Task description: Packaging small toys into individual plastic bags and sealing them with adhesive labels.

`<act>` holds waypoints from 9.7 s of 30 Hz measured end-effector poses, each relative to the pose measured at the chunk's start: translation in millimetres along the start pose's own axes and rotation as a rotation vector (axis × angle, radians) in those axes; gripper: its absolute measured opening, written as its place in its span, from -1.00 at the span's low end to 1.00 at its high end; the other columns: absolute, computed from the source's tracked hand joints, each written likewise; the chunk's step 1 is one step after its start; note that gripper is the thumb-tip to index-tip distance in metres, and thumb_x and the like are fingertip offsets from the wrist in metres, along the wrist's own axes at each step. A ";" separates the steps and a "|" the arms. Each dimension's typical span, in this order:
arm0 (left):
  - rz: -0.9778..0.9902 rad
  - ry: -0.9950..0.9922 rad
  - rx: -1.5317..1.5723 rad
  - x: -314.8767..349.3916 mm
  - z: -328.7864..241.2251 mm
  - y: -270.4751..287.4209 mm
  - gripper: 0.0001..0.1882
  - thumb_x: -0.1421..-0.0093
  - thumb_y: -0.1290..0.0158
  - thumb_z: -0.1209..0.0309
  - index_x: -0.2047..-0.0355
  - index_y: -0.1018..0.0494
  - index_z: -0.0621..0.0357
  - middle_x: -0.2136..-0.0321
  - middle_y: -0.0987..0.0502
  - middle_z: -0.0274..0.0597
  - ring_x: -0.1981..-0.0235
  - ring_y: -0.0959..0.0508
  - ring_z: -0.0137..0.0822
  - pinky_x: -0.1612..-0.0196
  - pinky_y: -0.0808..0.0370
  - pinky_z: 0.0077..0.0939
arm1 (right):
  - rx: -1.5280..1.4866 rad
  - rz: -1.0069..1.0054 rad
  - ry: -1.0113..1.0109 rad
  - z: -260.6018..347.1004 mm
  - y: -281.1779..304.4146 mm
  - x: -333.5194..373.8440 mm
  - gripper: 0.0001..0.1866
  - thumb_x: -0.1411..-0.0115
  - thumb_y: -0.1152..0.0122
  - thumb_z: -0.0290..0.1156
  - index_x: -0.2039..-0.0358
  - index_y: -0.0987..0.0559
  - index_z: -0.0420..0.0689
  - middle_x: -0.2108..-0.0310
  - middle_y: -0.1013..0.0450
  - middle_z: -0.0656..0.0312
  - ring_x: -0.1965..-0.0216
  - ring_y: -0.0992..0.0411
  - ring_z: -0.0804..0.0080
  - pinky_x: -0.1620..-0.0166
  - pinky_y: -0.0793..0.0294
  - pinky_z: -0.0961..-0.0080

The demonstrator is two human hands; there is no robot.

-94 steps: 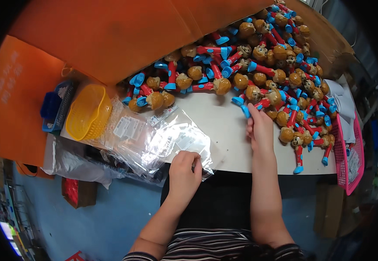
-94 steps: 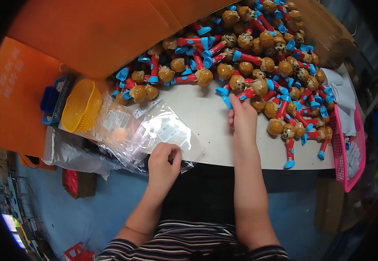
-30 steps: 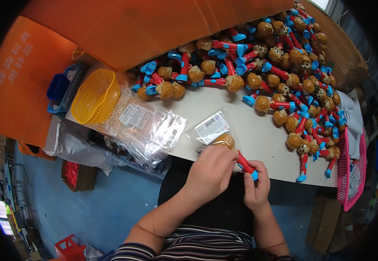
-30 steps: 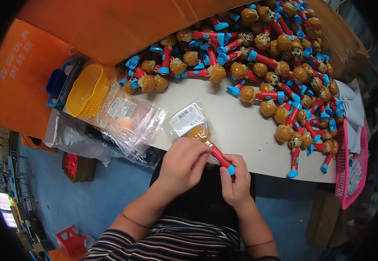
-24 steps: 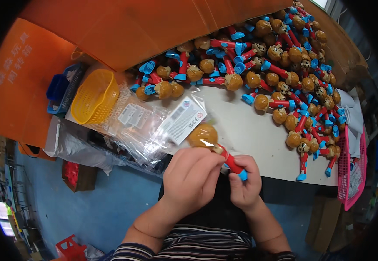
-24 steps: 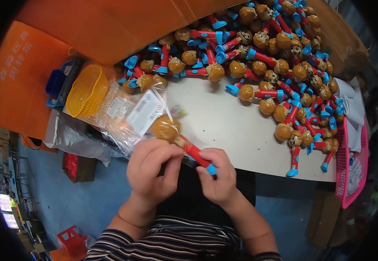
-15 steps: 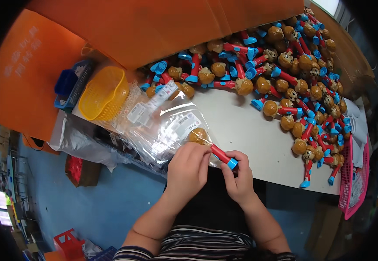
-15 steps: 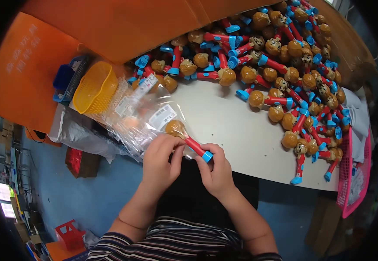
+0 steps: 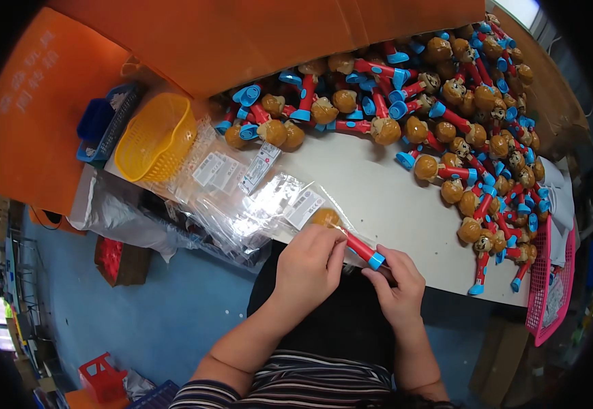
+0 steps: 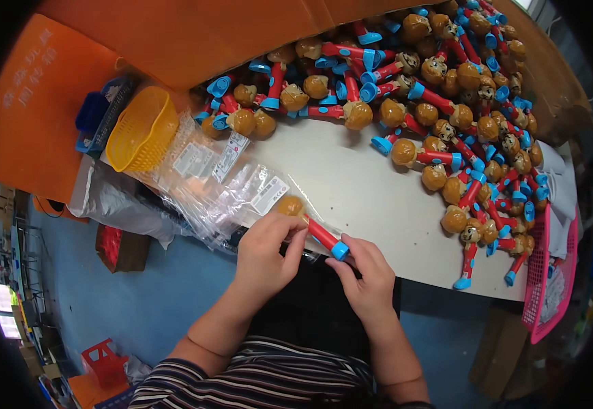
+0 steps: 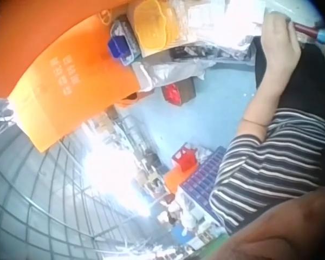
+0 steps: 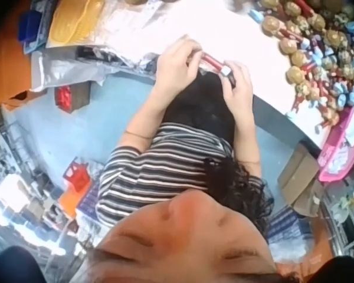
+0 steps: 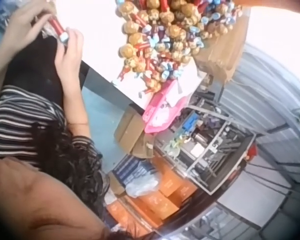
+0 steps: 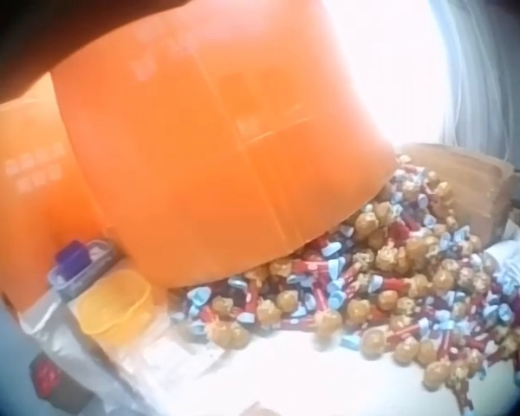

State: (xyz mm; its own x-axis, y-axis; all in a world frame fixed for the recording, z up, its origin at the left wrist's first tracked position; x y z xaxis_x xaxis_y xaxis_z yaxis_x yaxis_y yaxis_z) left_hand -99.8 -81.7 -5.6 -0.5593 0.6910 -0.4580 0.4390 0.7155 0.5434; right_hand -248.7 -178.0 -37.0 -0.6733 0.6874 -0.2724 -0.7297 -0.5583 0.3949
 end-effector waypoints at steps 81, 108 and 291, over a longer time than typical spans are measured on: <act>0.158 -0.337 -0.058 38.2 -23.6 -58.2 -0.72 0.06 -0.22 0.49 0.27 -0.55 0.17 0.34 -0.50 -0.26 0.29 -0.52 -0.21 0.23 -0.38 -0.33 | -0.462 0.067 -0.652 -22.4 27.3 3.0 -0.85 -0.32 -0.14 -0.48 0.24 -0.54 -0.33 0.46 -0.57 0.23 0.44 -0.53 0.61 0.32 -0.53 0.71; 0.089 -0.230 0.090 29.7 -28.8 -52.1 -0.78 0.05 -0.29 0.52 0.36 -0.54 0.19 0.39 -0.49 -0.21 0.30 -0.50 -0.17 0.23 -0.39 -0.32 | -0.406 0.087 -0.533 -14.7 31.1 -5.2 -0.90 -0.31 -0.14 -0.53 0.28 -0.53 -0.33 0.49 -0.54 0.26 0.47 -0.49 0.65 0.35 -0.48 0.72; 0.168 -0.155 0.212 41.9 34.6 1.2 -0.81 -0.04 -0.14 0.68 0.34 -0.42 0.26 0.01 -0.55 0.05 0.18 -0.65 -0.11 0.11 -0.57 -0.41 | 0.368 0.389 0.549 -13.1 32.3 -41.0 -0.77 0.10 -0.39 -0.59 0.38 -0.58 -0.11 0.15 -0.53 0.15 0.26 -0.53 0.22 0.26 -0.56 0.40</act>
State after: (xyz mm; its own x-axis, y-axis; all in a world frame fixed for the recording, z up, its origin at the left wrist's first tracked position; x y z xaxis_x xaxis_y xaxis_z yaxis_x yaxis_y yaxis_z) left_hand -98.4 -48.3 -48.6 -0.3598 0.7974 -0.4844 0.6623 0.5840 0.4693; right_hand -246.3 -230.4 -24.5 -0.9063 0.0900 -0.4130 -0.4062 -0.4556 0.7921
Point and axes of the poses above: each hand's wrist, its own x-axis away from the middle knuckle, its own y-axis out of the back of the hand, z = x × y, the point moved 3 cm from there along -x, towards the middle knuckle
